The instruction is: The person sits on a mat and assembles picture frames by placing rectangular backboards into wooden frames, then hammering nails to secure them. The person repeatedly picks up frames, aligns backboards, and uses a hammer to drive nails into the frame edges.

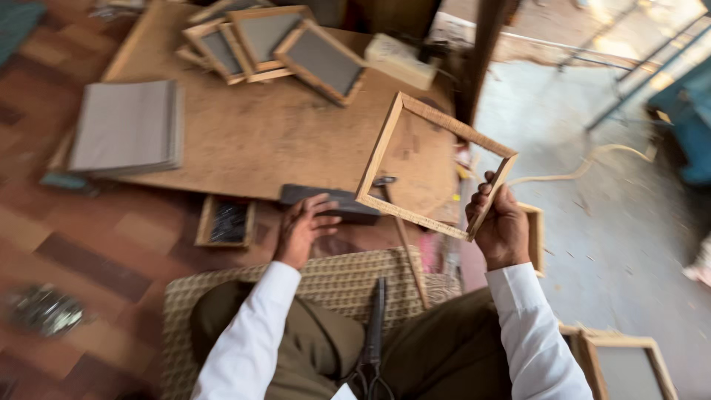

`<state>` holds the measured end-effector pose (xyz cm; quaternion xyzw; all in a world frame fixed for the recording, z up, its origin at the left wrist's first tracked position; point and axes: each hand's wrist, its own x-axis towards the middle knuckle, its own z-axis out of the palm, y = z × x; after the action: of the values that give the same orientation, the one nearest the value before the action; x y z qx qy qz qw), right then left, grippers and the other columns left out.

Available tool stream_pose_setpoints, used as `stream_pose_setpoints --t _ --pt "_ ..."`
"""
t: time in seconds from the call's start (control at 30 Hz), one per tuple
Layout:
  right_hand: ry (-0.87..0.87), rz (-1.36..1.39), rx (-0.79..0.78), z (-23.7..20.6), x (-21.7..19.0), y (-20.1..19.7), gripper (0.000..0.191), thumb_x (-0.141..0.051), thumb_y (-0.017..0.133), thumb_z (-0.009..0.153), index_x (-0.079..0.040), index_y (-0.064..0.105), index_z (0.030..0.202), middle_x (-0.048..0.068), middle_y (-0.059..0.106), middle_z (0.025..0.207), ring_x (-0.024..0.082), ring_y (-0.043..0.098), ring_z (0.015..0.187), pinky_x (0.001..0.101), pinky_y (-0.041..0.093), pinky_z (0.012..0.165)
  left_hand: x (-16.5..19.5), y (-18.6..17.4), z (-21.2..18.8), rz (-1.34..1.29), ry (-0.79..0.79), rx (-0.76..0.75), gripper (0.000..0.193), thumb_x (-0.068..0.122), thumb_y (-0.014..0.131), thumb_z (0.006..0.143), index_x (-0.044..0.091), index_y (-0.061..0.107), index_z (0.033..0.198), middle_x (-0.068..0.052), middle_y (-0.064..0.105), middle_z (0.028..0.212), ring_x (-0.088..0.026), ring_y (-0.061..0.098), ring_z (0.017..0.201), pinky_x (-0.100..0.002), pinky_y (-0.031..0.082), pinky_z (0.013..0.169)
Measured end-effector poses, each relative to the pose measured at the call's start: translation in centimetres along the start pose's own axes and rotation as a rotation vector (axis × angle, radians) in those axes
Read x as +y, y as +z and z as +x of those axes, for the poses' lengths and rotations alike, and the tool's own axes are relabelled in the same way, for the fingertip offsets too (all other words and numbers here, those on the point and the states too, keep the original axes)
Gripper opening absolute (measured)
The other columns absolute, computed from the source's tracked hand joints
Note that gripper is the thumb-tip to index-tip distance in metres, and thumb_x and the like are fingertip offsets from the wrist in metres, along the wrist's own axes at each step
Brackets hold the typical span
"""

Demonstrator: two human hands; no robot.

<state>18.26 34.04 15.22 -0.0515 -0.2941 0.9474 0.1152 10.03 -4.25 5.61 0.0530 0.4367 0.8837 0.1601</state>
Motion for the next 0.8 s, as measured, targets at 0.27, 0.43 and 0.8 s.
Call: stream_pose_setpoints --t 0.27,0.43,0.8 --pt "0.200 -0.175 0.020 2.4 8.0 -2.9 0.033 -0.023 0.050 0.112 -0.001 0.054 0.136 0.009 0.064 0.104 0.019 0.062 0.089 0.0329 0.055 0.081 0.4 -0.6 -0.5 0.160 0.053 0.063 0.041 0.007 0.067 0.096 -0.008 0.059 0.134 -0.019 0.075 0.111 -0.022 0.075 0.088 -0.034 0.064 0.077" --pt "0.165 -0.302 0.047 2.4 7.4 -3.0 0.033 -0.020 0.052 0.110 0.003 0.060 0.132 0.013 0.071 0.107 0.023 0.070 0.093 0.0371 0.057 0.084 0.0 -0.6 0.6 0.199 0.064 0.080 0.037 0.000 0.068 0.094 -0.009 0.063 0.129 -0.019 0.076 0.109 -0.020 0.074 0.085 -0.032 0.063 0.074" --pt "0.179 -0.363 0.044 2.1 6.9 -2.4 0.031 -0.025 0.054 0.108 0.000 0.064 0.124 0.017 0.074 0.113 0.028 0.073 0.101 0.0419 0.059 0.091 1.0 -1.0 0.1 0.176 0.026 0.137 0.033 0.000 0.066 0.096 -0.006 0.064 0.128 -0.019 0.075 0.112 -0.020 0.075 0.092 -0.034 0.065 0.079"
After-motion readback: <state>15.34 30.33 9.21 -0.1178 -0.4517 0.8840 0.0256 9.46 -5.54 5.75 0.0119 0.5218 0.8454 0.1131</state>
